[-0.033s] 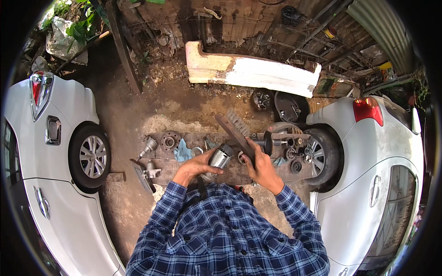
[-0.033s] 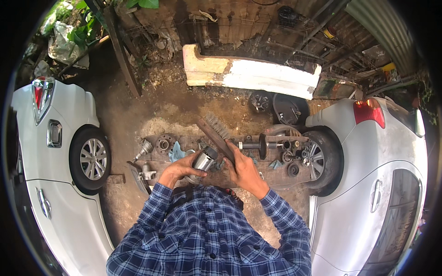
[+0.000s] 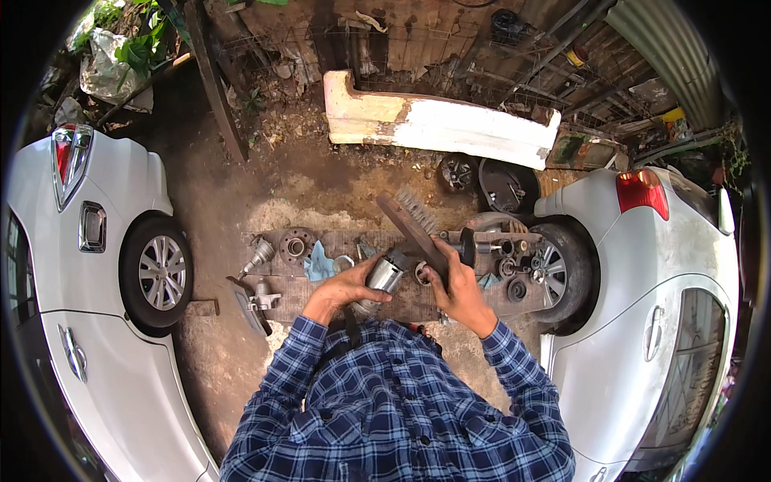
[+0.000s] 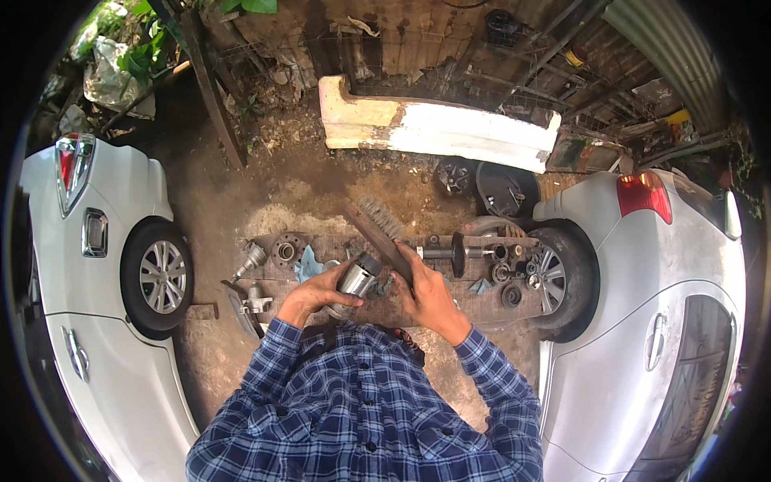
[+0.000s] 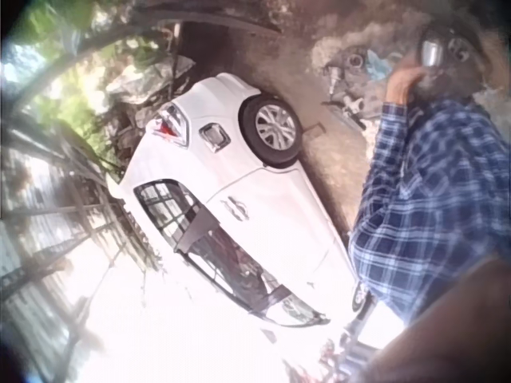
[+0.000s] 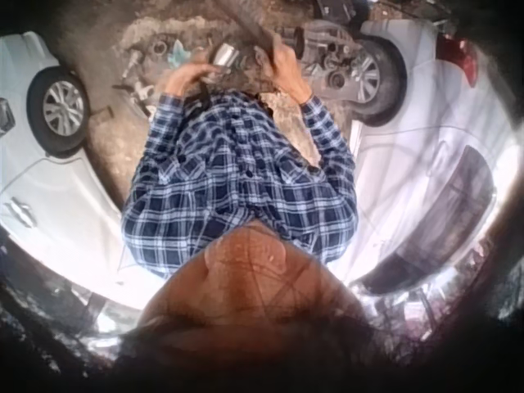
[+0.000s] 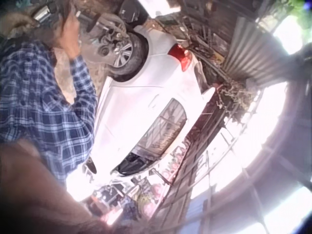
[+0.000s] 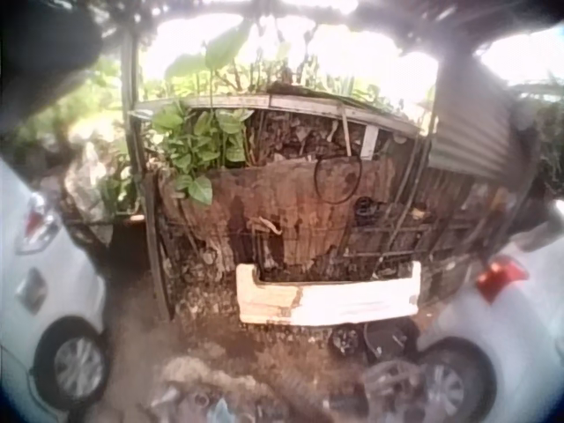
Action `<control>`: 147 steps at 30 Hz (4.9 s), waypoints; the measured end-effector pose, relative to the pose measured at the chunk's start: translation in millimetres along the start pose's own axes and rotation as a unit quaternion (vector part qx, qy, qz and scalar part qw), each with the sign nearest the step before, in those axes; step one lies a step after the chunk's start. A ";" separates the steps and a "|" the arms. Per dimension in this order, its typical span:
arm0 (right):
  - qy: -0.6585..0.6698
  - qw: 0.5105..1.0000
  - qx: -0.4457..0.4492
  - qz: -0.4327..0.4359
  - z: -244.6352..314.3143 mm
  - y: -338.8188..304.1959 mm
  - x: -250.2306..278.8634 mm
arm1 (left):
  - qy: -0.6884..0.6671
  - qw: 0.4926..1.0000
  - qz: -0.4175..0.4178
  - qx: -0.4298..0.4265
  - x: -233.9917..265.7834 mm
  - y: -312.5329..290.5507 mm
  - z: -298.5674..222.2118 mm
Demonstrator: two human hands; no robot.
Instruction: The person scrubs a cylindrical metal car part with a wire brush, repeatedly rotating and repositioning the part to clean different surfaces. The person also handles a smaller metal ring and a dark cylindrical component, scrubbing each with the brush.
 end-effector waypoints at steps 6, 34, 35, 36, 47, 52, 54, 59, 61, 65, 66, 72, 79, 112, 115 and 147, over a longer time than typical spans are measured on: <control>0.099 0.976 -0.172 -0.084 9.0 26.6 4.6 | 0.079 0.994 -0.044 -0.056 -9.4 -8.0 -15.7; 0.641 0.680 -0.320 -0.157 11.5 35.0 -21.8 | 0.098 0.920 -0.266 -0.271 -20.8 -18.5 -51.9; 0.654 0.663 -0.334 -0.146 8.6 34.0 -24.6 | 0.076 0.923 -0.262 -0.272 -21.2 -17.2 -53.4; 0.662 0.643 -0.359 -0.139 5.6 32.5 -27.4 | 0.046 0.927 -0.253 -0.274 -21.6 -15.9 -55.0; 0.699 0.597 -0.373 -0.122 -7.0 24.3 -41.5 | 0.081 0.900 -0.289 -0.317 -20.1 -14.7 -60.9; 0.708 0.590 -0.371 -0.115 -12.0 23.9 -49.1 | 0.121 0.877 -0.322 -0.335 -16.5 -15.3 -59.2; 0.720 0.581 -0.364 -0.106 -12.7 24.8 -52.8 | 0.140 0.864 -0.330 -0.355 -13.9 -17.3 -58.8; 0.703 0.597 -0.375 -0.093 -10.3 31.9 -60.3 | 0.128 0.864 -0.328 -0.361 -8.9 -27.2 -56.5; 0.698 0.602 -0.378 -0.088 -8.4 36.0 -63.0 | 0.135 0.865 -0.337 -0.345 -6.7 -33.0 -55.4; 0.698 0.588 -0.401 -0.071 -3.9 42.3 -70.9 | 0.140 0.855 -0.362 -0.343 -0.9 -44.0 -54.0; 0.699 0.581 -0.412 -0.066 -2.9 43.4 -73.5 | 0.144 0.849 -0.370 -0.347 0.7 -46.9 -53.2; 0.712 0.585 -0.387 0.015 0.4 54.0 -94.4 | 0.101 0.845 -0.420 -0.315 10.9 -65.2 -39.2; 0.738 0.562 -0.360 0.097 10.4 70.1 -130.6 | 0.014 0.826 -0.473 -0.305 31.3 -88.6 -18.1; 0.605 0.556 -0.557 0.122 -148.4 43.9 -429.0 | -0.117 0.747 -0.649 -0.085 173.2 36.9 318.2; 0.620 0.555 -0.538 0.133 -153.1 40.3 -436.1 | -0.079 0.749 -0.648 -0.118 176.5 39.1 326.0; 0.570 0.755 -0.278 -0.166 -8.8 90.0 -81.3 | -0.092 0.913 -0.195 -0.345 56.9 -2.8 -69.0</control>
Point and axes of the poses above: each hand's wrist, its own y-axis towards the middle knuckle, its own x-axis out of the back of the hand, z = x × y, the point moved 1 cm from there along y, towards the middle knuckle, and after that the axes turned 6 degrees about x, right-handed, at the moved point
